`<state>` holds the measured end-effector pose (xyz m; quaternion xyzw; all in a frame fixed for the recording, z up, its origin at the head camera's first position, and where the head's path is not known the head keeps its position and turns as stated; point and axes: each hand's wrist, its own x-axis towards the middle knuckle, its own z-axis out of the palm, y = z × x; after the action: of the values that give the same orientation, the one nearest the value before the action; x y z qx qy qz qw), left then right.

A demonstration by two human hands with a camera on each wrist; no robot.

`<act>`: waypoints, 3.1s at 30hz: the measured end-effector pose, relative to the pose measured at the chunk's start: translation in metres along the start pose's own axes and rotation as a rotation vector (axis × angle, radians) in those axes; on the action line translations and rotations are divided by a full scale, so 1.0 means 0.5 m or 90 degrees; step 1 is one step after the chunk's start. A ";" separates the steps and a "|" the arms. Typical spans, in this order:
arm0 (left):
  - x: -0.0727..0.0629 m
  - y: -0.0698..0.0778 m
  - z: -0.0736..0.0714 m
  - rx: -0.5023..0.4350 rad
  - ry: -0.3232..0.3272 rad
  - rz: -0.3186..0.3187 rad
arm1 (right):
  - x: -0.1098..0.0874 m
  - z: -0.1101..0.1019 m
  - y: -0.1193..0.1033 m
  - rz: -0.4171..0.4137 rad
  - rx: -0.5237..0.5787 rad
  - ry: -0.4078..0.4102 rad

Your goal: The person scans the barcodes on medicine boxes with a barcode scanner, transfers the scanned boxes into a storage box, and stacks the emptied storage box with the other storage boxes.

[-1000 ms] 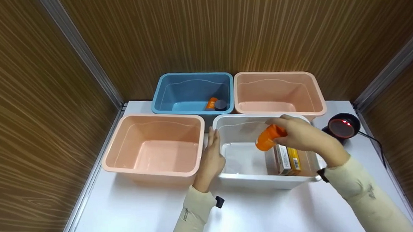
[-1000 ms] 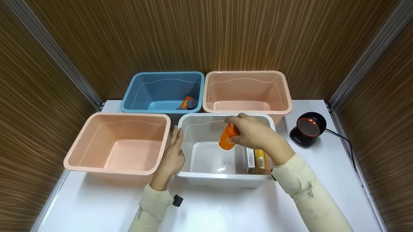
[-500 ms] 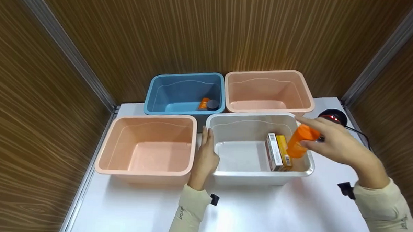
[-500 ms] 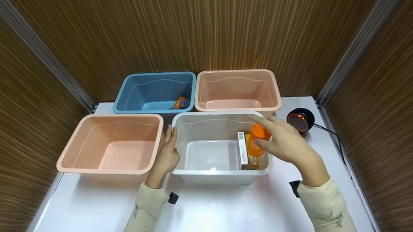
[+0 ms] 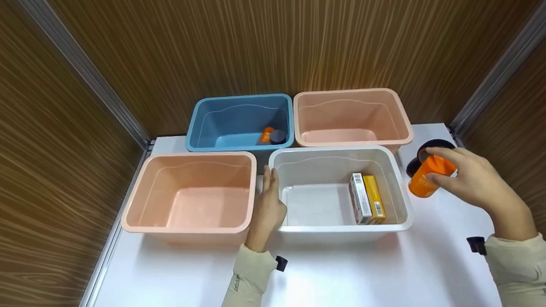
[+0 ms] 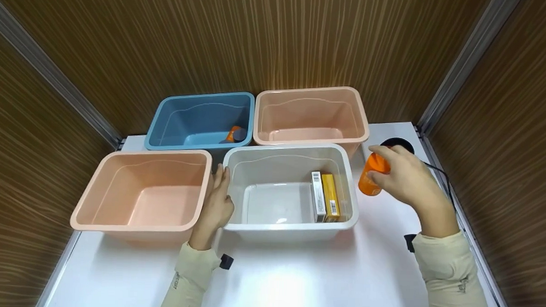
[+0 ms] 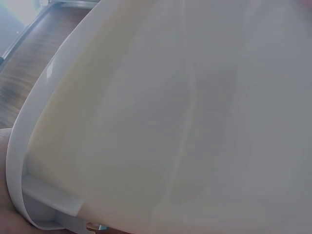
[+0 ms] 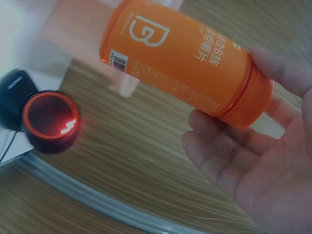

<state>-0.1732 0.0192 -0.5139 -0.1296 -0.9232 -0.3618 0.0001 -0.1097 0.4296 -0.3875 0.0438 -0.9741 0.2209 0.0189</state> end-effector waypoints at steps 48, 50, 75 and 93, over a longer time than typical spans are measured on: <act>0.000 0.001 -0.002 -0.009 0.008 0.008 | 0.097 0.058 0.144 0.177 0.000 -0.024; 0.000 0.002 -0.003 -0.011 0.005 0.003 | 0.101 0.057 0.143 0.167 0.011 -0.035; 0.002 -0.001 -0.001 -0.023 0.007 0.000 | 0.132 0.035 0.112 0.049 -0.049 -0.100; 0.000 -0.005 -0.004 -0.024 0.014 -0.002 | 0.127 -0.007 0.015 0.017 -0.084 -0.042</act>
<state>-0.1742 0.0161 -0.5141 -0.1240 -0.9163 -0.3807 0.0075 -0.1733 0.4327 -0.3841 0.0365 -0.9871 0.1551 -0.0137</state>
